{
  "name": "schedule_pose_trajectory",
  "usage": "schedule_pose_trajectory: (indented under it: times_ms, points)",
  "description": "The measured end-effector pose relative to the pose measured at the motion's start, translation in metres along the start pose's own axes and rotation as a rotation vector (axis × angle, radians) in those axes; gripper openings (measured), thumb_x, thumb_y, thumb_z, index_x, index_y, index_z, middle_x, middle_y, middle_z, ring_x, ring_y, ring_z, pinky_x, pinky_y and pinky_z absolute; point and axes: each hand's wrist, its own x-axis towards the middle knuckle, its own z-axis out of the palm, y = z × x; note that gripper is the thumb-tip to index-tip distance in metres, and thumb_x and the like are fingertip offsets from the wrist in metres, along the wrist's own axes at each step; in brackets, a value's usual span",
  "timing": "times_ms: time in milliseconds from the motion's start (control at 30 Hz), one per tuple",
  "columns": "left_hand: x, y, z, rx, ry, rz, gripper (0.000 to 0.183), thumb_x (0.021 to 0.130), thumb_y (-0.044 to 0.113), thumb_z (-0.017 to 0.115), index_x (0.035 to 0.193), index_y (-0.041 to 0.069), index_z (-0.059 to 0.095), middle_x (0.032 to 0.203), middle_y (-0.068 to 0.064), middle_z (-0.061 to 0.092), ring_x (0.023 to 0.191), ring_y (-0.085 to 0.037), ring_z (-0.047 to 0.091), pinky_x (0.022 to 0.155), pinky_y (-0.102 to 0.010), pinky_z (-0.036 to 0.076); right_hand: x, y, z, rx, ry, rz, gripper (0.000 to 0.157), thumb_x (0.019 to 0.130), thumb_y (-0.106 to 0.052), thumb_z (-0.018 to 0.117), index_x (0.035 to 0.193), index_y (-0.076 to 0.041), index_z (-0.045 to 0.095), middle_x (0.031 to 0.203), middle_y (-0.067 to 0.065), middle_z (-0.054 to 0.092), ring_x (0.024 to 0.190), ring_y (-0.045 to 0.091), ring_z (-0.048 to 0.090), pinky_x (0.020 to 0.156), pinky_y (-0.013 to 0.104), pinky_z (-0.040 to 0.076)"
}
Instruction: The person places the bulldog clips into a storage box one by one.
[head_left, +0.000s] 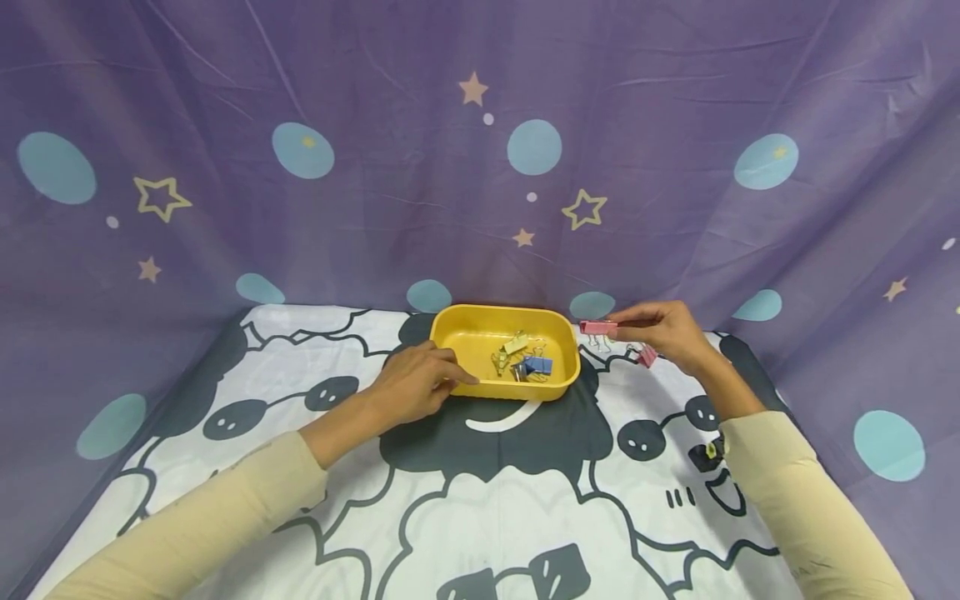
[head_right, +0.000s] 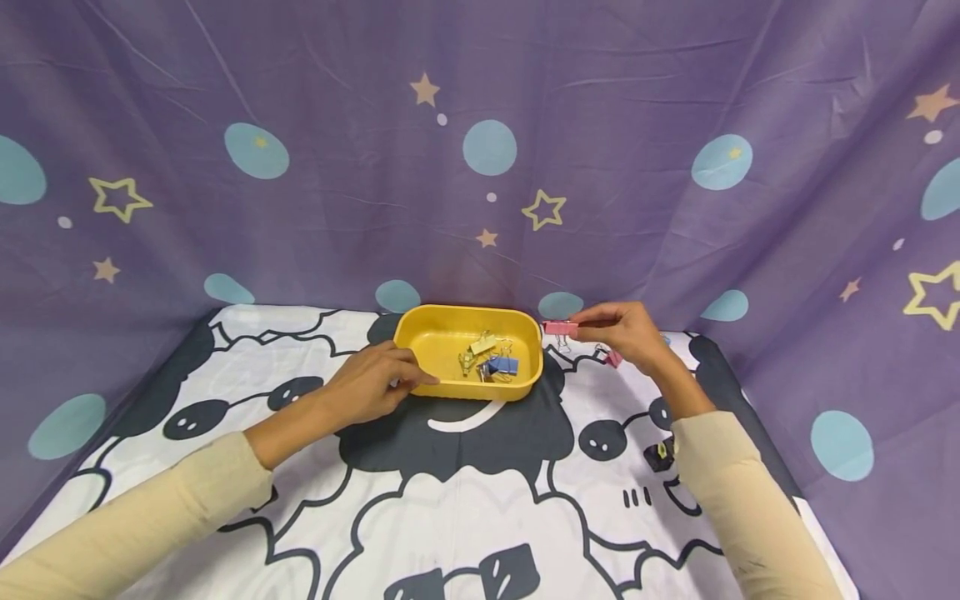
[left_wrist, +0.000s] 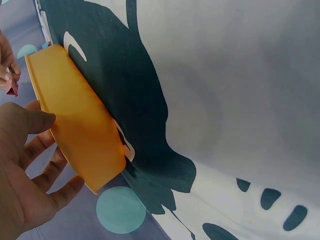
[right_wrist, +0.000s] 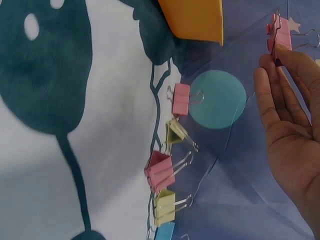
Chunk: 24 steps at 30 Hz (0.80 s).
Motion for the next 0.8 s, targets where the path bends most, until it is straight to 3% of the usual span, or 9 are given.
schedule_pose_trajectory:
  times_ms: [167,433,567,800]
  points:
    - [0.000,0.000,0.000,0.003,0.006,0.000,0.041,0.094,-0.001,0.082,0.121,0.029,0.090,0.093,0.006,0.075,0.083,-0.014,0.055,0.077,-0.031,0.047,0.007,-0.003,0.010,0.012,-0.022,-0.007,0.039,0.093,-0.008,0.091,0.128,0.006,0.081,0.101,-0.012,0.086,0.094,0.005,0.082,0.087,0.023,0.066]
    - [-0.001,0.002,-0.001,0.004,0.004,-0.007,0.040,0.094,0.000,0.082,0.121,0.029,0.090,0.096,0.005,0.076,0.084,-0.015,0.056,0.077,-0.031,0.047,0.014,-0.011,0.028,-0.002,-0.025,0.003,0.037,0.094,-0.008,0.091,0.129,0.003,0.083,0.112,0.006,0.088,0.096,0.004,0.082,0.089,0.026,0.067]
    - [-0.001,0.001,0.000,0.009,0.008,0.003,0.040,0.094,0.000,0.081,0.121,0.029,0.090,0.096,0.004,0.077,0.084,-0.015,0.056,0.076,-0.031,0.047,0.015,-0.017,0.036,-0.029,-0.020,0.031,0.040,0.095,-0.016,0.092,0.131,-0.001,0.083,0.122,0.014,0.086,0.100,0.006,0.081,0.091,0.025,0.066]
    - [0.000,0.000,0.000,0.006,0.010,0.015,0.041,0.093,-0.001,0.082,0.121,0.028,0.090,0.094,0.004,0.076,0.083,-0.015,0.055,0.075,-0.031,0.047,0.019,-0.027,0.050,-0.079,-0.006,0.017,0.036,0.094,-0.025,0.093,0.126,-0.009,0.087,0.123,0.013,0.086,0.103,0.009,0.081,0.092,0.025,0.062]
